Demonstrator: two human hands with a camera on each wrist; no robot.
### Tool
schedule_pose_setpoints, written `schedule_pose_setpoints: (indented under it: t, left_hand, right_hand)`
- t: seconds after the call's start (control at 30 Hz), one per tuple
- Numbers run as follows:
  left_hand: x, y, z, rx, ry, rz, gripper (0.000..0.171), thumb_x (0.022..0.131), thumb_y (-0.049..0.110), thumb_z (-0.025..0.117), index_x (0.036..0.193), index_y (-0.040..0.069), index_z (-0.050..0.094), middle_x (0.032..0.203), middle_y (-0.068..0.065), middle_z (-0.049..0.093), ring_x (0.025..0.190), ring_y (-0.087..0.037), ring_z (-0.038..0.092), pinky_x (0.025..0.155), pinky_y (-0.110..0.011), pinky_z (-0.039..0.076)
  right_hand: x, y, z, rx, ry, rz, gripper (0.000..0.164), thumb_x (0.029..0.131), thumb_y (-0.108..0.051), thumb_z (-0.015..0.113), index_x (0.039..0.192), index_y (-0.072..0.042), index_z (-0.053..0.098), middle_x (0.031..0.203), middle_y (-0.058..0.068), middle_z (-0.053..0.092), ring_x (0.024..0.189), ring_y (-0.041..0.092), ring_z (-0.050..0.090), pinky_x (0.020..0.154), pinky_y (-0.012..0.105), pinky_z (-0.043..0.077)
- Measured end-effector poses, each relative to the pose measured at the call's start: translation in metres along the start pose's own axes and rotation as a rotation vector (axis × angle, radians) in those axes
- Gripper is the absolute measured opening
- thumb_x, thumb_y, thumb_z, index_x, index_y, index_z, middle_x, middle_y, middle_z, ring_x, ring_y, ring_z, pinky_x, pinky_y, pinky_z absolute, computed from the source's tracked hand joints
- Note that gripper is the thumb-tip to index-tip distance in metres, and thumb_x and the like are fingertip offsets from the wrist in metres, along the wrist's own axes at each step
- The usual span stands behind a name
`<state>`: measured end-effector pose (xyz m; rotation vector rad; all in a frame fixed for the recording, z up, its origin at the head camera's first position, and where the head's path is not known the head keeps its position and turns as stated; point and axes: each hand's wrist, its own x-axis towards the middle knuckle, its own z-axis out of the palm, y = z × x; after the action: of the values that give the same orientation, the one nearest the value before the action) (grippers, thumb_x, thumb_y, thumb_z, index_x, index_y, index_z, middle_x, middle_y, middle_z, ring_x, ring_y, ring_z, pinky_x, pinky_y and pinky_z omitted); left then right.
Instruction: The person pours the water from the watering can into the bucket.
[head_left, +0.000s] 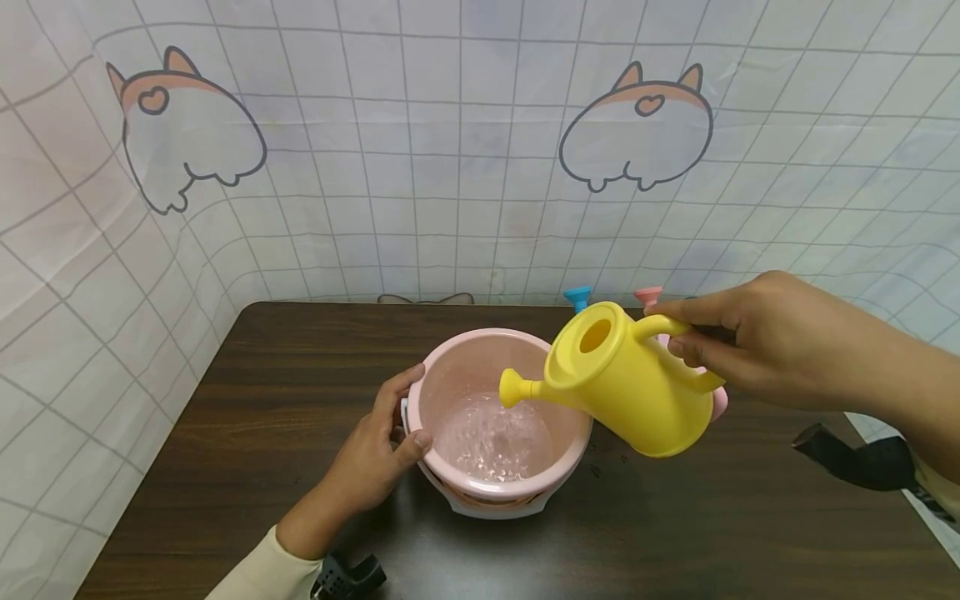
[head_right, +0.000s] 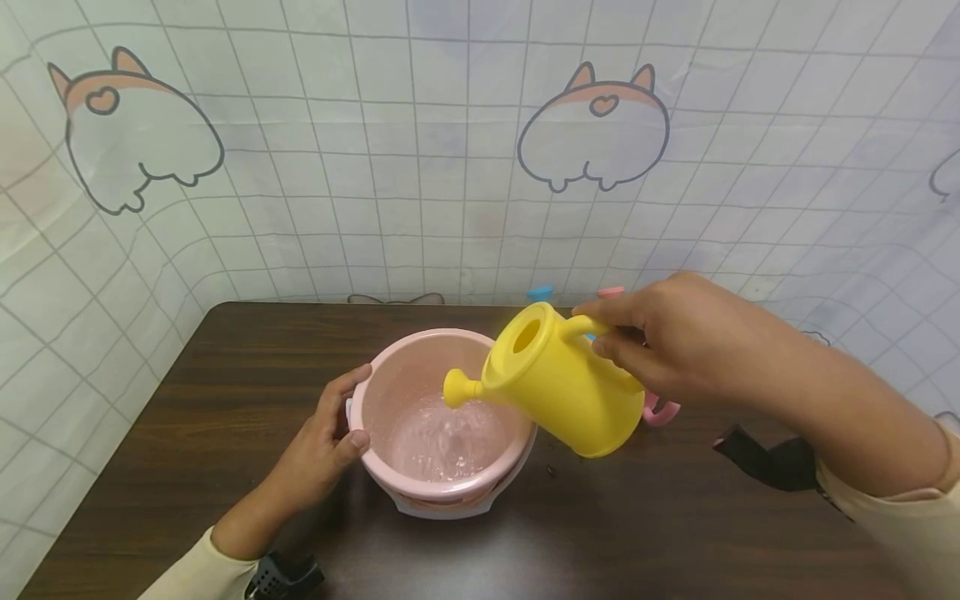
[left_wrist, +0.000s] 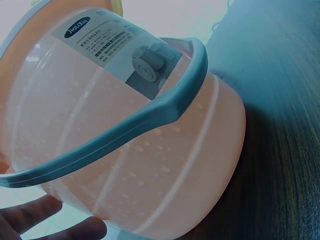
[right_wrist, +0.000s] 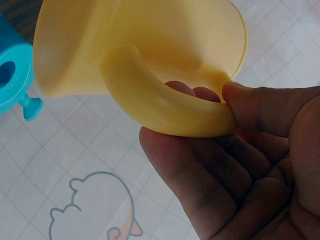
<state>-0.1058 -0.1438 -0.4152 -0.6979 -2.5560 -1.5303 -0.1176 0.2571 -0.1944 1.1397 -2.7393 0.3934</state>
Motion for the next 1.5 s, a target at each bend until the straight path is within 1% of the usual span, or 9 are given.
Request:
schedule_pose_setpoints:
  t: [0.1,0.23,0.4,0.47,0.57,0.87,1.1,1.27,1.5]
  left_hand:
    - [0.0,0.0,0.0,0.001,0.0,-0.001,0.072,0.101,0.058,0.054,0.16,0.032,0.022,0.131,-0.013,0.061,0.103,-0.021,0.066,0.084,-0.038,0.054]
    - [0.0,0.0,0.0,0.001,0.003,0.001,0.072,0.101,0.057,0.054,0.16,0.032,0.022,0.13,-0.012,0.061,0.102,-0.02,0.066,0.083,-0.038,0.054]
    - [0.0,-0.001,0.0,0.003,0.004,0.004,0.072,0.101,0.057,0.054,0.161,0.032,0.022,0.13,-0.011,0.061,0.102,-0.019,0.066,0.083,-0.037,0.054]
    - [0.0,-0.001,0.0,0.005,0.004,0.006,0.072,0.101,0.057,0.054,0.161,0.032,0.022,0.131,-0.011,0.06,0.102,-0.019,0.066,0.083,-0.038,0.054]
    - [-0.001,-0.001,0.0,0.004,0.002,0.009,0.072,0.101,0.058,0.054,0.161,0.032,0.022,0.131,-0.012,0.06,0.102,-0.019,0.066,0.083,-0.037,0.054]
    - [-0.001,-0.001,0.001,0.003,0.004,0.014,0.072,0.101,0.057,0.054,0.16,0.032,0.023,0.13,-0.012,0.061,0.101,-0.019,0.066,0.082,-0.037,0.054]
    - [-0.001,-0.001,0.0,0.003,0.006,0.015,0.072,0.101,0.057,0.054,0.16,0.031,0.023,0.131,-0.012,0.06,0.101,-0.019,0.066,0.082,-0.037,0.054]
    - [-0.001,-0.001,0.001,0.004,0.005,0.013,0.072,0.101,0.057,0.054,0.16,0.031,0.023,0.131,-0.012,0.06,0.102,-0.02,0.066,0.082,-0.037,0.055]
    - [0.0,-0.001,0.001,0.009,0.004,0.015,0.072,0.101,0.057,0.054,0.161,0.031,0.022,0.131,-0.012,0.06,0.102,-0.019,0.066,0.082,-0.037,0.055]
  right_hand:
    - [0.0,0.0,-0.001,-0.001,-0.005,0.004,0.04,0.088,-0.008,0.081,0.127,-0.009,0.074,0.084,-0.015,0.07,0.047,-0.005,0.034,0.041,0.018,0.033]
    - [0.001,-0.001,-0.001,0.004,-0.011,0.015,0.039,0.088,-0.008,0.08,0.127,-0.012,0.074,0.091,-0.012,0.073,0.047,-0.004,0.033,0.041,0.019,0.033]
    - [0.001,-0.001,-0.002,0.007,-0.016,0.019,0.04,0.089,-0.009,0.08,0.128,-0.012,0.073,0.108,0.0,0.076,0.046,-0.004,0.031,0.041,0.02,0.032]
    - [0.001,-0.002,-0.002,0.013,-0.021,0.021,0.04,0.089,-0.01,0.08,0.129,-0.011,0.073,0.118,0.005,0.074,0.046,-0.004,0.03,0.04,0.02,0.032]
    - [0.001,-0.003,-0.003,0.021,-0.036,0.034,0.04,0.091,-0.011,0.079,0.131,-0.01,0.071,0.128,0.007,0.069,0.045,-0.003,0.03,0.04,0.021,0.033]
    - [0.003,-0.004,-0.003,0.014,-0.043,0.046,0.039,0.092,-0.012,0.078,0.13,-0.009,0.072,0.128,0.007,0.069,0.045,-0.002,0.03,0.04,0.023,0.034]
    - [0.005,-0.003,-0.003,0.02,-0.039,0.02,0.038,0.091,-0.01,0.079,0.128,-0.008,0.073,0.129,0.007,0.068,0.044,-0.003,0.029,0.039,0.021,0.033]
    - [0.007,-0.004,-0.005,0.017,-0.061,0.028,0.04,0.091,-0.009,0.078,0.13,-0.006,0.071,0.132,0.008,0.067,0.045,-0.002,0.029,0.04,0.023,0.035]
    - [0.01,-0.006,-0.008,0.024,-0.09,0.039,0.039,0.093,-0.01,0.077,0.131,-0.008,0.07,0.132,0.005,0.067,0.043,-0.002,0.028,0.039,0.023,0.034]
